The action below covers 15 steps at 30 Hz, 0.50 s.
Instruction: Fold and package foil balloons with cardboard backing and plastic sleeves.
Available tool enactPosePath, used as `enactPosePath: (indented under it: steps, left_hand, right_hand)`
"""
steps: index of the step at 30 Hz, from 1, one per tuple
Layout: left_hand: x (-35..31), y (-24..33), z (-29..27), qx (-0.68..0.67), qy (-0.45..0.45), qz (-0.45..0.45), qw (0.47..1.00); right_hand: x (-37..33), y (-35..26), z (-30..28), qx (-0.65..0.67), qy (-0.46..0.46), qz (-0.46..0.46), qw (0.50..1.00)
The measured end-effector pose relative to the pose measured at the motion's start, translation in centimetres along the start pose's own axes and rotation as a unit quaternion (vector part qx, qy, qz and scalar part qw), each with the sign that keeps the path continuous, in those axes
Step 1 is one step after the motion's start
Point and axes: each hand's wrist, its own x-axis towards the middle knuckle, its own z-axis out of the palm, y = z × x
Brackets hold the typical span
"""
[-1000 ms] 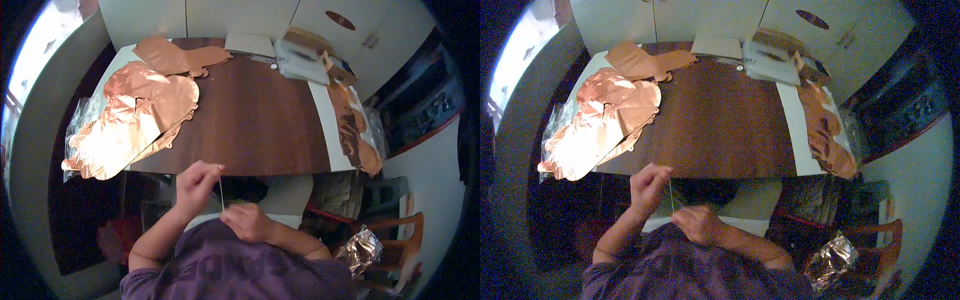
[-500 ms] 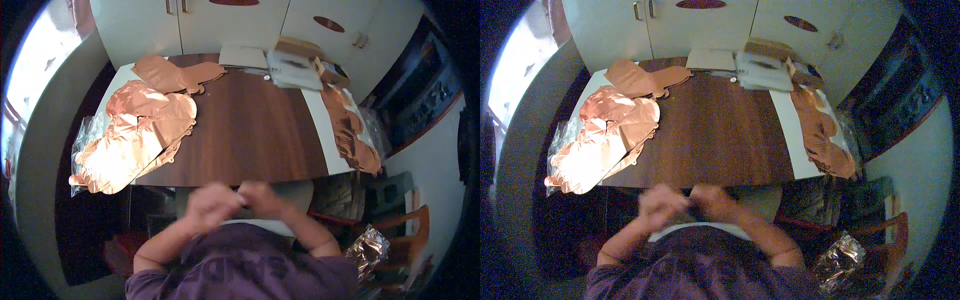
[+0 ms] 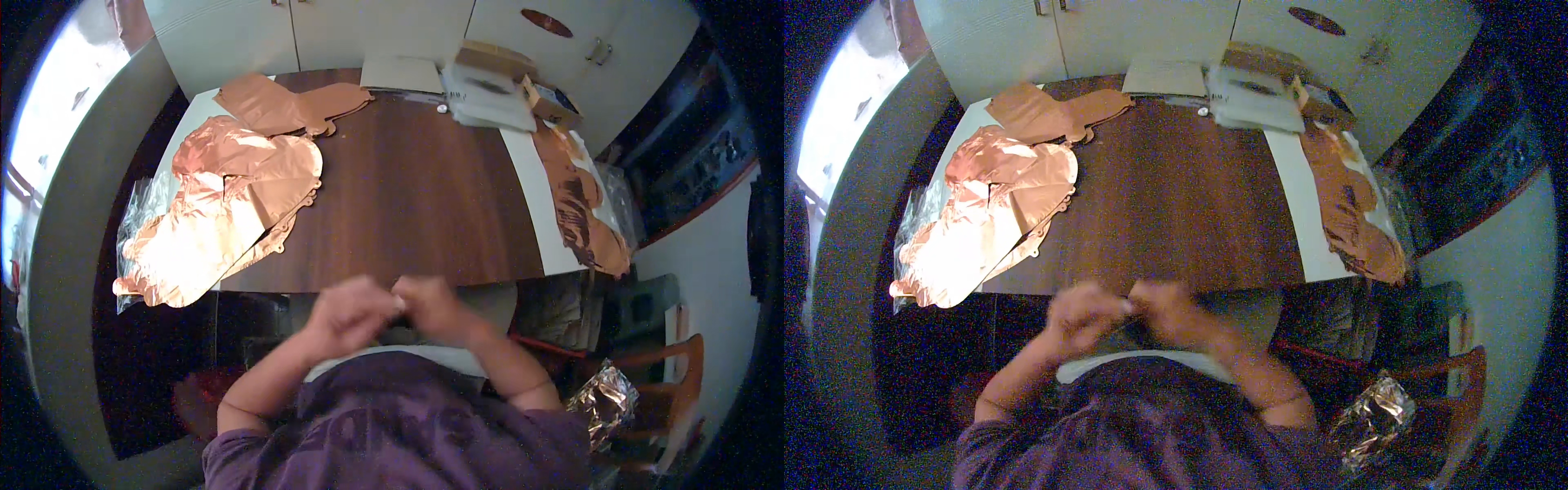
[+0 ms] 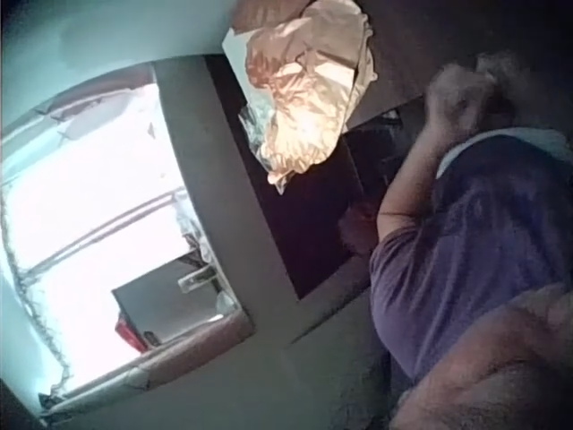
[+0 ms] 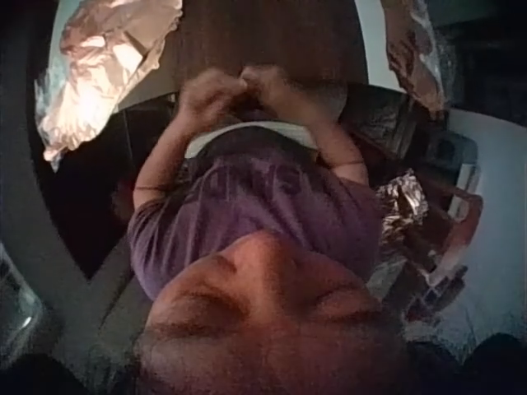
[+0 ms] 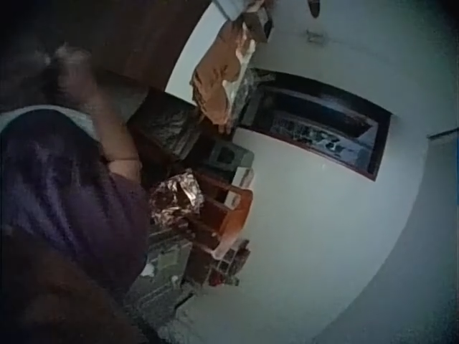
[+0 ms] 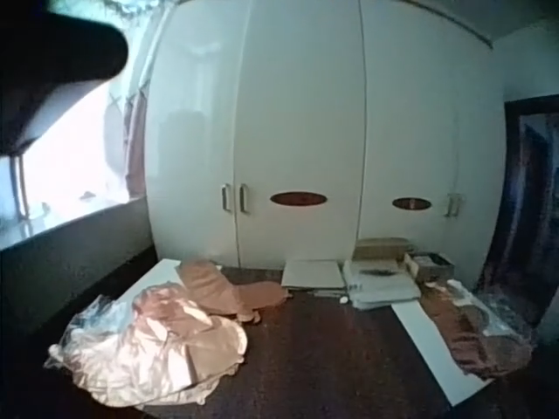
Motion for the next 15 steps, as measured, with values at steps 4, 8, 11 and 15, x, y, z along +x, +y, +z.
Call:
enactPosePath:
  steps: [4,8,11,15]
  left_hand:
    - [-1.2,-1.5,0.2,0.013,-0.047,-0.023,0.999]
    - [0.2,-1.1,-1.0,0.084,0.049,-0.016,0.995]
    - [-1.0,-1.5,0.1,0.001,-0.053,-0.054,0.997]
    - [1.0,-1.1,-0.8,0.067,0.056,-0.017,0.996]
  right_hand:
    - [0.0,-2.1,-1.1,0.087,0.026,-0.058,0.994]
    - [-0.9,-1.0,1.1,0.036,-0.116,-0.051,0.991]
    - [-0.2,-2.6,-1.2,0.074,0.037,-0.081,0.993]
    - [-2.1,1.0,1.7,0.067,-0.159,0.059,0.983]
